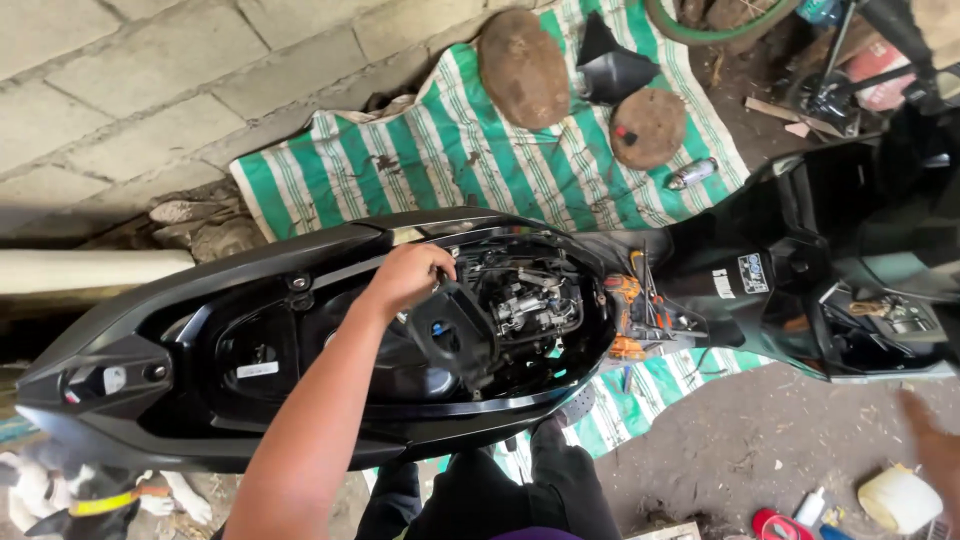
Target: Reassembling motorcycle components by installing a plastic cover, cleaning the area with a cloth, and using a power drill on fasteners.
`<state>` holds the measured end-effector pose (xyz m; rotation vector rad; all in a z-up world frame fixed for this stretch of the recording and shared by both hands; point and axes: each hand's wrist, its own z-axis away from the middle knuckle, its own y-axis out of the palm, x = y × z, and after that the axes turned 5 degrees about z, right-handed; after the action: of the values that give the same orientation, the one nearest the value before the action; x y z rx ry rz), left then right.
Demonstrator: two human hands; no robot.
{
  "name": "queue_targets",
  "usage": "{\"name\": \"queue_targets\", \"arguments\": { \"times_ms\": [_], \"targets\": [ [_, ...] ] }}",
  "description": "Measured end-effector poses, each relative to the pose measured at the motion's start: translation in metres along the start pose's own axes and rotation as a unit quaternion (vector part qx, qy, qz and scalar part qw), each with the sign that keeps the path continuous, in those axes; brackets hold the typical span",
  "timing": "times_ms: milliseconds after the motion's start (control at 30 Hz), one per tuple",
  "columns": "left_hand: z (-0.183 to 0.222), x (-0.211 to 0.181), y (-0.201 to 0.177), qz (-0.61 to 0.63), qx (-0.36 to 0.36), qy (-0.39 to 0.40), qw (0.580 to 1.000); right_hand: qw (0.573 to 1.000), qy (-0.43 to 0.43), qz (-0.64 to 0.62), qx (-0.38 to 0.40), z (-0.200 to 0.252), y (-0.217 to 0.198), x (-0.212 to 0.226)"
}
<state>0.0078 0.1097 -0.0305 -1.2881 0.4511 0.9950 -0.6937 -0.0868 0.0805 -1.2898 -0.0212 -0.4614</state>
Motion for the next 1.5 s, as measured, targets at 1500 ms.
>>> {"name": "queue_targets", "arguments": {
  "times_ms": [1500],
  "targets": [
    [0.164, 0.195, 0.081, -0.505, -0.250, -0.010, 0.826, 0.818, -0.118, -0.167, 0.538, 0.301, 0.376, 0.351]
  ]
}}
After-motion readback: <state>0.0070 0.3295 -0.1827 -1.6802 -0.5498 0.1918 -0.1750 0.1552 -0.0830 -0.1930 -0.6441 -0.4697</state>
